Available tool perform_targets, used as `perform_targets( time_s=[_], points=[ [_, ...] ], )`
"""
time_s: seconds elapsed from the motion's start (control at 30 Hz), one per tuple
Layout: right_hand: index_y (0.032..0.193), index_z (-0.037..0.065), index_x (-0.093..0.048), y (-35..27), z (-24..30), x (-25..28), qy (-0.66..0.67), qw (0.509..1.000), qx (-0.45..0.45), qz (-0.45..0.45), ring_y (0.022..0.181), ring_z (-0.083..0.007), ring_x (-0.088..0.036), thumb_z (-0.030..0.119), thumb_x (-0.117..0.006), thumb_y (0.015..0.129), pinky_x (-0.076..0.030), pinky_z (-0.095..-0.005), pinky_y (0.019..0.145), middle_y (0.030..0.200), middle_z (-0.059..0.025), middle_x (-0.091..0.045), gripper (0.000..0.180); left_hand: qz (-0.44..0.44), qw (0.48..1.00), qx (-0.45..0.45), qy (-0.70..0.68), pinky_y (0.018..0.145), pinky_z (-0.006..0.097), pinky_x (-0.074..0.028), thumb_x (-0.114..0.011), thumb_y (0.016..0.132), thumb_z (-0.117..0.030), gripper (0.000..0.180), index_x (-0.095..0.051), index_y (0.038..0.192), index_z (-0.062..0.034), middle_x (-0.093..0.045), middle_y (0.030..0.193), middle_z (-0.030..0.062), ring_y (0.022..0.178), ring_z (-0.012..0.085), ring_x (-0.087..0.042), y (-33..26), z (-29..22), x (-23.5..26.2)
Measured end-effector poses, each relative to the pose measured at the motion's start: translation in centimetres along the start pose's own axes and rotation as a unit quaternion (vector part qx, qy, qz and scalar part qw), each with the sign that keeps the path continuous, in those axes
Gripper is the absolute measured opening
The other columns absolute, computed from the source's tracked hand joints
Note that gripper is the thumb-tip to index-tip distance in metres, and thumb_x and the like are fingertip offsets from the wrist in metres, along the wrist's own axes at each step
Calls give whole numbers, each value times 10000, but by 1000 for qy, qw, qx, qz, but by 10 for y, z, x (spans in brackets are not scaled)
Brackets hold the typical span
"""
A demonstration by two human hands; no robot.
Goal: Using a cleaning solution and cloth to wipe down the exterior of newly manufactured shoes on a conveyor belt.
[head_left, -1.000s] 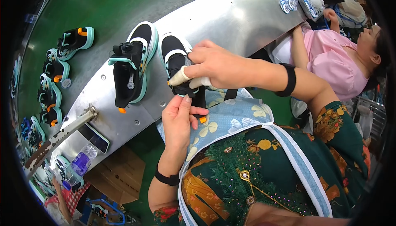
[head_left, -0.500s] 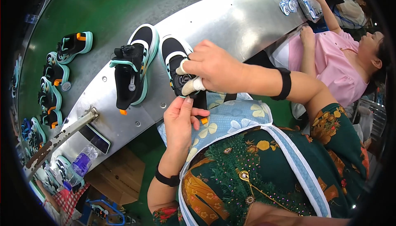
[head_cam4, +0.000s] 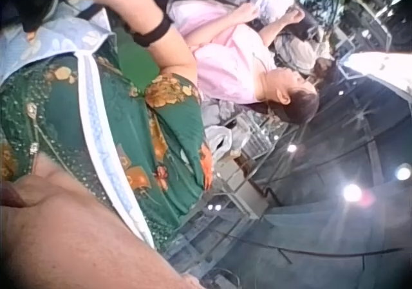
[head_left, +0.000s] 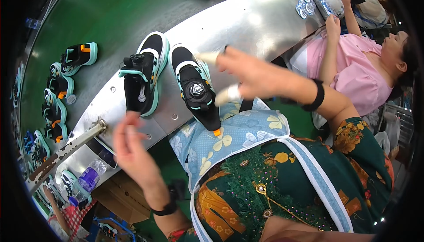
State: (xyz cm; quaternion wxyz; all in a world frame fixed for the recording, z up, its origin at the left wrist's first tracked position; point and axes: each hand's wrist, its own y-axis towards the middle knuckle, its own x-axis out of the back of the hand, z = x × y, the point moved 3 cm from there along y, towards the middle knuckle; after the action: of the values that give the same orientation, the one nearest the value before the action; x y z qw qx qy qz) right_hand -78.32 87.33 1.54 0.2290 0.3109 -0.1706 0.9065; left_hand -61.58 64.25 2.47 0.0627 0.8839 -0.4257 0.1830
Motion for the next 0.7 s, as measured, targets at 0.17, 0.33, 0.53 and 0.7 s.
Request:
perform_targets(
  time_s=[0.17,0.33,0.53,0.7],
  points=[
    [1326,164,-488,17,4,-47,-133,980,113,-93,871,-359,-511,16,-677,634,-447,-427,749,956,-191,-496,732,63,992,55,96,778,332,-508,-595,888,-158,460,-511,1319,-21,-601,1200,184,901,224,-635,77,25,-18],
    [1333,211,-502,11,-47,13,-204,977,-16,-61,927,-351,-539,0,-643,717,-456,-420,800,971,-147,-525,667,134,968,16,211,859,364,-481,-571,854,-51,397,-548,1247,6,-651,1028,212,941,314,-644,56,56,-32],
    [1334,208,-527,31,19,42,-22,991,107,72,787,-280,-578,149,-737,771,-481,-397,739,923,-109,-559,603,118,988,98,24,905,303,-452,-545,883,-12,282,-622,1153,10,-659,1108,147,1014,216,-629,2,57,-30],
    [1117,106,-554,77,35,-55,-75,971,209,88,845,-334,-630,75,-657,744,-506,-420,719,926,-147,-584,388,122,987,52,93,875,293,-466,-558,921,-67,259,-623,1150,35,-665,1081,98,979,159,-606,7,73,-45]
  ],
)
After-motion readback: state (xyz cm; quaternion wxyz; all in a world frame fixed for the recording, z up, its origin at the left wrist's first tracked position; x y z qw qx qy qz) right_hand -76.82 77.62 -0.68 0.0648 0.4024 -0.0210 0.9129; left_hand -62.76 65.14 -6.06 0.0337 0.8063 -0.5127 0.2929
